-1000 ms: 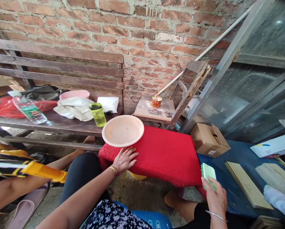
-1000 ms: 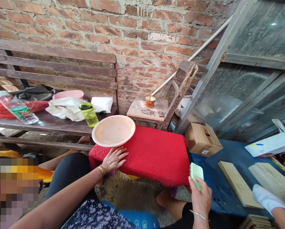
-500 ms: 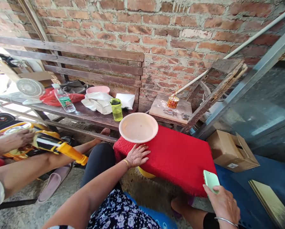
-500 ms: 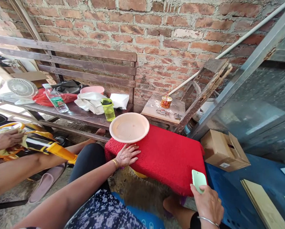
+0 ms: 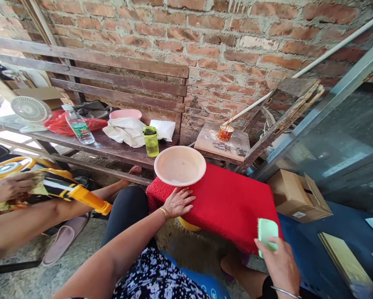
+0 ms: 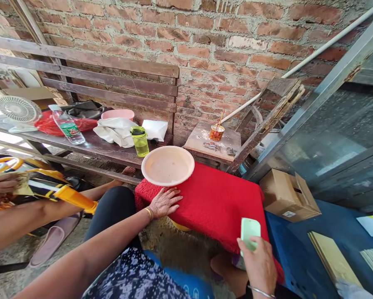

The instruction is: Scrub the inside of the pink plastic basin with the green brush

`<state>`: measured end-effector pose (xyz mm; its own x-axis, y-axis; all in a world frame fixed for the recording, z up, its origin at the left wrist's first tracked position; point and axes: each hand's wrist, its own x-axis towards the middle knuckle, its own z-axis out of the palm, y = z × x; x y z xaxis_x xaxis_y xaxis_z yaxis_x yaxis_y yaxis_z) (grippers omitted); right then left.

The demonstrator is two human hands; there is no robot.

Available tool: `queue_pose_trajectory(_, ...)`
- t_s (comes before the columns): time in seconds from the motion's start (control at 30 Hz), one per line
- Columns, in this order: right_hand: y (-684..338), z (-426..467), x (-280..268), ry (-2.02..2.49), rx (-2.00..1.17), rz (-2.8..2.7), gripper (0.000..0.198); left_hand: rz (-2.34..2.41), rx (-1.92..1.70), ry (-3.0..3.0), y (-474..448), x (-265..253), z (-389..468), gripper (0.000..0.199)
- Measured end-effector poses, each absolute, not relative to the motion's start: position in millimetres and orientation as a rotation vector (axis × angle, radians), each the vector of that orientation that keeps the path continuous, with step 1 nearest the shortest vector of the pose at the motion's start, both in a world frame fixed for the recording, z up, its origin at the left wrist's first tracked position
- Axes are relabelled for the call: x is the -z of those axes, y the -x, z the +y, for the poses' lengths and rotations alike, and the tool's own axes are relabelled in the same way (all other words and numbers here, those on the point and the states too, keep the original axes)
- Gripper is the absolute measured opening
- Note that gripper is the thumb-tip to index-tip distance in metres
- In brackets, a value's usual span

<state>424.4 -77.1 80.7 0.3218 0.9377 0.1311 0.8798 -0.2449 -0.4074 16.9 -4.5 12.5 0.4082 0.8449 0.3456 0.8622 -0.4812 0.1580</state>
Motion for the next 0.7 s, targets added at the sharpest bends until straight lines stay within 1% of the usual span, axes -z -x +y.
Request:
queue_pose_trajectory(0.07,-387.1,-85.2,-76.1,1.977,-0.244,-1.701,0.043,-1.567,0.592,2.594,-16.6,-13.5,-5.2,0.038)
queue_pose_trajectory(0.17,-324.0,-98.9,-59.2,1.707,-0.291,-1.917,0.023,-1.562,0.570,2.590,-16.0,-14.5,-5.9,0.038)
queue_pose_trajectory(0.23,-295.0,-103.8,-45.5,1.616,-0.213,-2.052,0.015,-1.563,0.558,2.586,-15.7,-14.1,-5.8,0.038)
queue_pose_trajectory(0.3,-284.1,-104.4,-34.4,1.614,-0.064,-2.114,0.016,-1.560,0.563,2.578,-15.9,-13.1,-5.3,0.038)
queue_pose_trajectory(0.37,-289.2,-102.2,-28.1,1.649,0.065,-2.111,0.016,-1.557,0.582,2.569,-16.4,-11.8,-4.9,0.037)
queue_pose_trajectory(0.47,-315.7,-98.9,-27.2,1.709,0.155,-2.084,0.014,-1.545,0.612,2.559,-17.2,-10.4,-4.6,0.037)
queue_pose_trajectory(0.57,-358.7,-99.7,-32.2,1.839,0.134,-2.004,0.017,-1.533,0.615,2.559,-17.6,-10.1,-4.3,0.037)
queue_pose_trajectory(0.7,-438.9,-110.0,-41.1,2.180,0.086,-1.693,0.027,-1.528,0.616,2.567,-18.1,-11.0,-3.9,0.037)
